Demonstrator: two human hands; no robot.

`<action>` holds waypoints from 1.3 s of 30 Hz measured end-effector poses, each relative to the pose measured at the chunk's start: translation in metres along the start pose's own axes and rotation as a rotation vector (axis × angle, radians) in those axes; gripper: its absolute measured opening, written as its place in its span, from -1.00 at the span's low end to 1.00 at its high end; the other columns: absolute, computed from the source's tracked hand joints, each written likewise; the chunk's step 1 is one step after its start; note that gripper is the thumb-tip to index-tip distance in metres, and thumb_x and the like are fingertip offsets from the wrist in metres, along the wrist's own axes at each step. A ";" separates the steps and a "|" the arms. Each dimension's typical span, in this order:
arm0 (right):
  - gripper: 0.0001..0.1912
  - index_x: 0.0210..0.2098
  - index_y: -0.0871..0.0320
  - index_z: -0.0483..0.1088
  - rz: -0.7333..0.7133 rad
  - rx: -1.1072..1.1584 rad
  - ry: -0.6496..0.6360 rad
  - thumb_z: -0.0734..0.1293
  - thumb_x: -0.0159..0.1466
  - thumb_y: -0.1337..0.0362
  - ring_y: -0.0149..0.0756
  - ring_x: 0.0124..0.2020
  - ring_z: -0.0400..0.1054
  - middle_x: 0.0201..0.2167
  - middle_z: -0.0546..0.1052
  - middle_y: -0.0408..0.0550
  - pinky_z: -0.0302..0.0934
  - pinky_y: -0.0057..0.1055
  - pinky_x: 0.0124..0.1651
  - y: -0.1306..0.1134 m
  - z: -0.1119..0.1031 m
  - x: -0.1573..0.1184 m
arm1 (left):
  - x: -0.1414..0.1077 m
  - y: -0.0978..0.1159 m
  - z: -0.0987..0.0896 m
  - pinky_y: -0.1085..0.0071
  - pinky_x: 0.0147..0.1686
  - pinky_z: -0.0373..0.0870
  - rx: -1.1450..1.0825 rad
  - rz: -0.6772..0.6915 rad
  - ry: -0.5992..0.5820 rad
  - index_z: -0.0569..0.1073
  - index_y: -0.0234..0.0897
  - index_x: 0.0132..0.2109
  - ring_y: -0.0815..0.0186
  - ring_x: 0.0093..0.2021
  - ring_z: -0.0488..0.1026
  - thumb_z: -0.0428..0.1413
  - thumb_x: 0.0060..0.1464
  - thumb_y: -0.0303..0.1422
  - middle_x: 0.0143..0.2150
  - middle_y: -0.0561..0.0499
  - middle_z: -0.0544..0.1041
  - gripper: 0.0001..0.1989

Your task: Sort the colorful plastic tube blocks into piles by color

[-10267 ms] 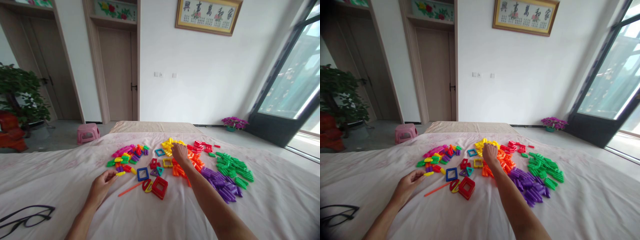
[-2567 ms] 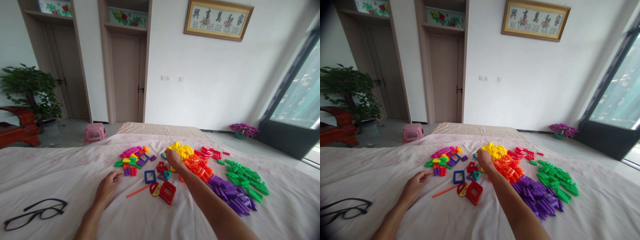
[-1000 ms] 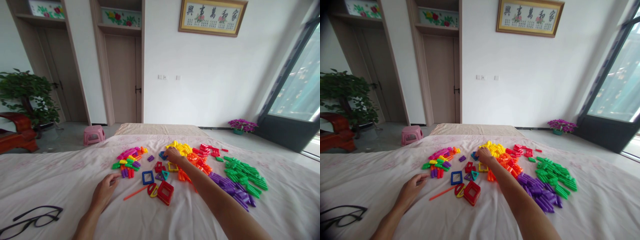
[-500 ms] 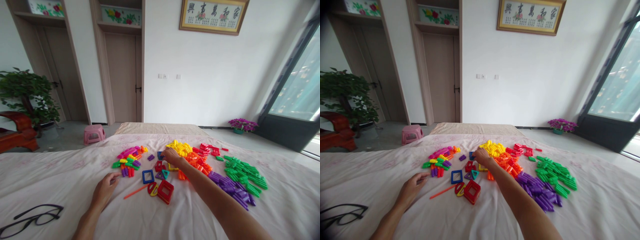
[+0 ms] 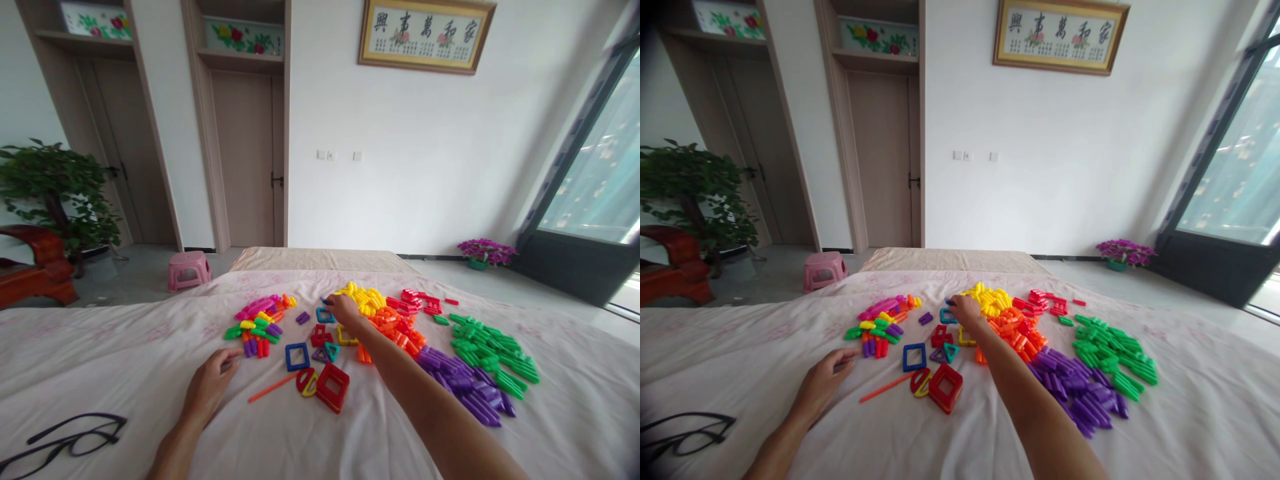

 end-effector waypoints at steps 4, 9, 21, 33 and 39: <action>-0.65 0.04 0.07 0.51 -0.094 -0.007 0.048 0.38 0.25 0.29 -0.19 0.04 0.40 0.03 0.56 0.02 0.17 -0.44 -0.03 -0.007 0.002 -0.008 | 0.000 -0.002 0.000 0.37 0.01 0.44 -0.020 -0.002 -0.001 0.58 -0.19 -0.04 0.20 0.01 0.57 0.05 0.10 -0.23 0.00 -0.05 0.65 -0.67; -0.78 -0.11 0.06 0.56 -0.214 -0.056 -0.066 0.37 0.27 0.22 -0.19 -0.03 0.43 -0.08 0.58 -0.02 0.20 -0.41 -0.05 -0.007 0.009 -0.019 | 0.001 -0.004 0.001 0.35 0.01 0.44 -0.026 -0.003 0.001 0.58 -0.19 -0.05 0.19 -0.01 0.58 0.06 0.10 -0.23 -0.01 -0.05 0.66 -0.67; -0.79 -0.26 0.19 0.53 -0.076 0.446 -0.158 0.24 0.29 0.34 -0.37 -0.33 0.44 -0.33 0.61 -0.09 0.25 -0.52 -0.26 -0.008 0.010 -0.006 | 0.000 -0.002 0.000 0.36 0.02 0.43 -0.014 -0.006 -0.007 0.58 -0.19 -0.04 0.19 0.00 0.58 0.05 0.10 -0.23 -0.01 -0.06 0.66 -0.66; -0.74 -0.16 0.18 0.56 0.111 0.565 -0.132 0.26 0.32 0.23 -0.46 -0.50 0.36 -0.35 0.61 -0.09 0.17 -0.60 -0.49 0.013 0.022 -0.005 | -0.001 -0.002 0.000 0.36 0.02 0.43 -0.012 -0.020 -0.013 0.57 -0.19 -0.03 0.20 0.01 0.57 0.04 0.11 -0.23 0.01 -0.05 0.65 -0.66; -0.71 -0.10 0.15 0.59 0.055 0.352 -0.054 0.25 0.31 0.33 -0.31 -0.25 0.48 -0.27 0.63 -0.07 0.28 -0.51 -0.24 0.010 0.003 0.019 | -0.001 0.002 0.000 0.38 0.02 0.42 -0.008 -0.015 -0.006 0.57 -0.21 -0.04 0.21 0.00 0.57 0.05 0.10 -0.24 0.00 -0.05 0.65 -0.66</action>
Point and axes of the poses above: each hand's wrist, its own x-axis towards the middle knuckle, its own z-axis out of the palm, y = z × x, the point moved 5 cm from there along x, towards the middle knuckle
